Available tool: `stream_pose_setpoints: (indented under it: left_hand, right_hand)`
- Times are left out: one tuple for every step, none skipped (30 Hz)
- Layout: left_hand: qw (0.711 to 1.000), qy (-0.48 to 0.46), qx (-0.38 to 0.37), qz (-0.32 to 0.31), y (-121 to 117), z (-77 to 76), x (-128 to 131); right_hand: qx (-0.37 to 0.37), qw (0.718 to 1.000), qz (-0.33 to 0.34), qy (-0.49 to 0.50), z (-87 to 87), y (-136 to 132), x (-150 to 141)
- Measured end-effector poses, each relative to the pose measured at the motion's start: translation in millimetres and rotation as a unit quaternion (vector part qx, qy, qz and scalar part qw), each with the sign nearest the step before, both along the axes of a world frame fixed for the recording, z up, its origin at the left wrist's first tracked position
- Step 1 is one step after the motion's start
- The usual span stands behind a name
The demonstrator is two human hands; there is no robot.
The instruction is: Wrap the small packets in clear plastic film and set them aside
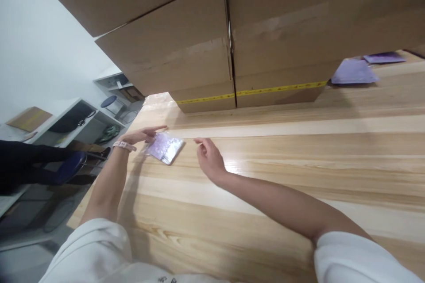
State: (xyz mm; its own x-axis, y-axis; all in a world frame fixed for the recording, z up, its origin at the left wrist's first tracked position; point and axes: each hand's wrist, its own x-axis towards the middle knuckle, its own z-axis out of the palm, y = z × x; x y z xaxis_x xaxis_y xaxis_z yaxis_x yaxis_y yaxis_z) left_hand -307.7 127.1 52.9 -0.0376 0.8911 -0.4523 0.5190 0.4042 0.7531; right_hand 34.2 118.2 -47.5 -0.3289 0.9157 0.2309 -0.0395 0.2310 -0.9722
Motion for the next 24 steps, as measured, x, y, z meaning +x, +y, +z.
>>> stream_pose_setpoints:
  left_hand:
    - [0.998, 0.018, -0.007, -0.062, -3, 0.5, 18]
    - [0.992, 0.034, -0.012, -0.118, -5, 0.0, 37]
    - [0.985, 0.05, -0.011, -0.163, -5, -1.8, 58]
    - [0.979, 0.066, 0.007, -0.191, -5, -4.9, 81]
    - [0.973, 0.078, 0.029, -0.214, -5, -9.1, 104]
    - [0.967, 0.083, 0.049, -0.237, -4, -14.1, 127]
    - [0.961, 0.081, 0.072, -0.254, -5, -19.2, 150]
    - [0.957, 0.077, 0.096, -0.264, -6, -24.0, 171]
    - [0.954, 0.077, 0.125, -0.262, -10, -27.9, 190]
    - [0.952, 0.083, 0.158, -0.247, -15, -30.6, 207]
    - [0.951, 0.098, 0.194, -0.22, -22, -32.1, 221]
    - [0.947, 0.126, 0.231, -0.183, -32, -32.4, 231]
    - [0.94, 0.164, 0.263, -0.14, -44, -32.0, 239]
    - [0.932, 0.206, 0.283, -0.099, -57, -31.3, 245]
    - [0.925, 0.244, 0.285, -0.068, -71, -30.7, 248]
    - [0.923, 0.271, 0.269, -0.052, -85, -30.7, 251]
    - [0.927, 0.283, 0.243, -0.05, -98, -31.5, 254]
    - [0.934, 0.281, 0.214, -0.057, -109, -33.0, 258]
    - [0.941, 0.27, 0.193, -0.068, -117, -35.1, 263]
    - [0.946, 0.257, 0.184, -0.075, -121, -37.5, 268]
    - [0.948, 0.245, 0.188, -0.078, -124, -39.7, 275]
    - [0.949, 0.233, 0.198, -0.076, -123, -41.5, 282]
    - [0.951, 0.216, 0.209, -0.072, -121, -42.7, 289]
    - [0.957, 0.184, 0.215, -0.068, -117, -43.2, 296]
  right_hand:
    - [-0.011, 1.0, -0.022, 0.007, -1.4, 5, -1]
    - [-0.021, 0.999, -0.04, 0.014, -2.9, 11, -2]
    - [-0.032, 0.998, -0.051, 0.02, -4.5, 17, -2]
    - [-0.043, 0.997, -0.056, 0.028, -6.0, 23, -3]
    - [-0.055, 0.996, -0.053, 0.04, -7.6, 30, -2]
    - [-0.072, 0.995, -0.043, 0.057, -8.9, 37, 0]
    - [-0.087, 0.993, -0.033, 0.073, -10.0, 42, 5]
    - [-0.1, 0.991, -0.026, 0.084, -10.7, 47, 12]
    - [-0.108, 0.99, -0.024, 0.09, -11.1, 49, 22]
    - [-0.109, 0.989, -0.028, 0.092, -11.2, 49, 36]
    - [-0.107, 0.99, -0.035, 0.09, -11.0, 47, 53]
    - [-0.101, 0.99, -0.045, 0.085, -10.7, 42, 72]
    - [-0.094, 0.991, -0.056, 0.076, -10.2, 35, 93]
    - [-0.083, 0.993, -0.067, 0.055, -9.6, 26, 114]
    - [-0.066, 0.995, -0.078, 0.022, -8.9, 16, 134]
    - [-0.04, 0.995, -0.085, -0.027, -8.0, 6, 152]
    - [-0.004, 0.993, -0.084, -0.086, -6.8, -4, 166]
    - [0.042, 0.987, -0.071, -0.14, -5.4, -13, 176]
    - [0.09, 0.977, -0.049, -0.186, -3.7, -20, 182]
    - [0.132, 0.967, -0.02, -0.218, -1.8, -26, 184]
    - [0.163, 0.958, 0.012, -0.236, 0.2, -31, 182]
    - [0.178, 0.953, 0.046, -0.242, 2.3, -35, 179]
    - [0.172, 0.954, 0.076, -0.235, 4.5, -38, 175]
    - [0.154, 0.959, 0.099, -0.215, 6.9, -41, 171]
